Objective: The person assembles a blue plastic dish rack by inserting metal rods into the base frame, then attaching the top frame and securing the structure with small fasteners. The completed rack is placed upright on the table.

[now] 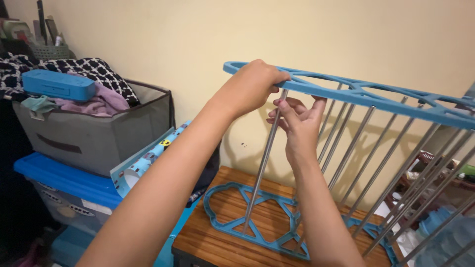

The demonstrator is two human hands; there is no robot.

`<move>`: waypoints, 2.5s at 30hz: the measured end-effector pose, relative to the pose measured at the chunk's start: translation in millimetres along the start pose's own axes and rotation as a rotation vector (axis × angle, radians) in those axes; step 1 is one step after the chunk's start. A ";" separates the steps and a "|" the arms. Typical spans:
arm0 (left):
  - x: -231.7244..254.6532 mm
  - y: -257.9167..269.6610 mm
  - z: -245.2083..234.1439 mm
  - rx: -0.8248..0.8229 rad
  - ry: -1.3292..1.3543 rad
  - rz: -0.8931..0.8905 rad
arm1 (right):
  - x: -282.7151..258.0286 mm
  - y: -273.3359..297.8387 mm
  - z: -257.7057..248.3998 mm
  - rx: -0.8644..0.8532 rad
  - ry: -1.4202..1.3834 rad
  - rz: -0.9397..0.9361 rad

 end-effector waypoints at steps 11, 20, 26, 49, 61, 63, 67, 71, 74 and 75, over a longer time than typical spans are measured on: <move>21.0 9.2 -6.1 0.117 -0.179 0.096 | 24.6 11.9 -12.7 -0.056 0.051 0.026; 24.6 -21.6 -4.2 -0.132 -0.265 0.091 | -47.2 47.8 -35.9 -0.336 0.780 0.142; -12.1 -68.1 9.6 -0.201 -0.163 -0.352 | -170.0 4.5 -75.2 -0.124 0.848 0.026; -64.4 -85.2 73.9 -0.544 -0.498 -0.666 | -144.6 -28.6 -51.6 -0.418 1.504 -0.137; -66.3 -86.2 71.4 -0.529 -0.492 -0.682 | -140.3 -26.0 -49.2 -0.417 1.519 -0.350; -65.9 -90.0 74.7 -0.540 -0.510 -0.630 | -138.7 -24.9 -50.7 -0.419 1.514 -0.323; -74.9 -97.6 79.4 -0.611 -0.548 -0.598 | -140.6 -33.1 -52.3 -0.450 1.511 -0.277; -66.9 -107.9 51.7 -0.352 -0.396 -0.471 | -149.7 -31.0 -42.0 -0.521 1.427 -0.384; -35.9 -94.0 3.5 0.085 -0.096 -0.273 | -181.0 2.1 -29.3 -0.507 1.442 -0.914; -24.0 -80.8 -14.8 0.239 0.012 -0.203 | -187.5 10.5 -39.5 -0.428 1.412 -0.927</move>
Point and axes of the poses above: each hand's wrist, its own y-axis away from the middle knuckle, its own z-axis out of the palm, x = y × z, the point moved 9 cm from there along -y, towards the middle knuckle, and after that the axes turned 9 degrees about -z, right-handed, at the moved point
